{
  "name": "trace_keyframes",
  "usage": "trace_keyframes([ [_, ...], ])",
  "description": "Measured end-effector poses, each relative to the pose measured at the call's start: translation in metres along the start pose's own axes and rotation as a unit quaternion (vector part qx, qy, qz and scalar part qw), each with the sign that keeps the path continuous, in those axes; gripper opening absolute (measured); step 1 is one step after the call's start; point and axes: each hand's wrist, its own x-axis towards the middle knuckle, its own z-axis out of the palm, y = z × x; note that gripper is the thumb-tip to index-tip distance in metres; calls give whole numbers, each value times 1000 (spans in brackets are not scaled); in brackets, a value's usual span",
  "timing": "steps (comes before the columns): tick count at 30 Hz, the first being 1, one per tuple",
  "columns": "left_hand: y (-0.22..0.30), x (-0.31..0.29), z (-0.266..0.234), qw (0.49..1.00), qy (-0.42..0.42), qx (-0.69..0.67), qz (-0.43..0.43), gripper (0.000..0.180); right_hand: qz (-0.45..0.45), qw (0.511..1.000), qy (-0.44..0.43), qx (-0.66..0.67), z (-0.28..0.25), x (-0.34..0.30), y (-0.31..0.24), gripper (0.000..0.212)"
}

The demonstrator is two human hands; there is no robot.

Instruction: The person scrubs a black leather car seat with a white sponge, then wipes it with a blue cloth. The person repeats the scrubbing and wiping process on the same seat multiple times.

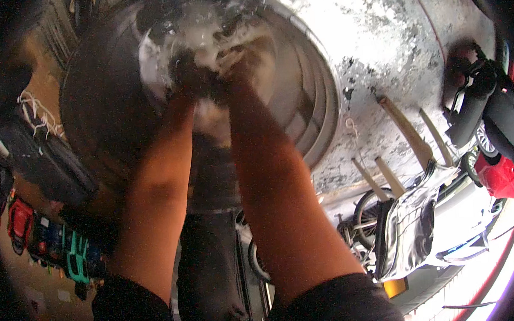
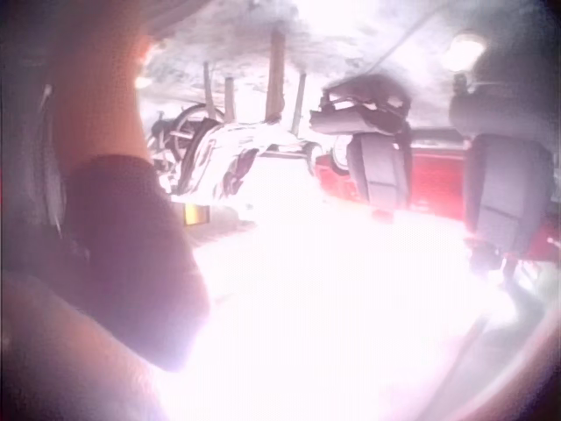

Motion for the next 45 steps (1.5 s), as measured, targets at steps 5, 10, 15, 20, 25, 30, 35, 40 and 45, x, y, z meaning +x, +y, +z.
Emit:
trace_keyframes([
  [5,28,-36,-25,997,-9,60,-51,56,79,996,-17,31,-20,-18,10,57],
  [10,57,-105,8,803,283,-438,-290,68,185,967,106,141,-29,-98,-24,41],
  [15,16,-101,-2,528,-32,-825,-201,65,155,873,93,454,-100,-186,-80,49],
  [20,37,-87,-39,709,133,-582,-376,57,226,679,88,692,-192,-232,-93,42],
  [25,13,-88,-60,694,196,-636,-273,64,149,827,37,542,-246,-274,-81,27],
  [30,43,-127,-76,937,316,-147,25,70,26,960,139,240,-177,-207,-71,31],
  [35,92,-95,-85,969,129,134,160,64,174,942,129,256,-63,-66,-56,28],
  [40,-85,15,-8,995,-39,77,43,63,46,993,0,107,-39,-11,-88,29],
  [45,44,-27,-45,982,87,38,165,77,18,952,119,282,-69,-43,-11,23],
])
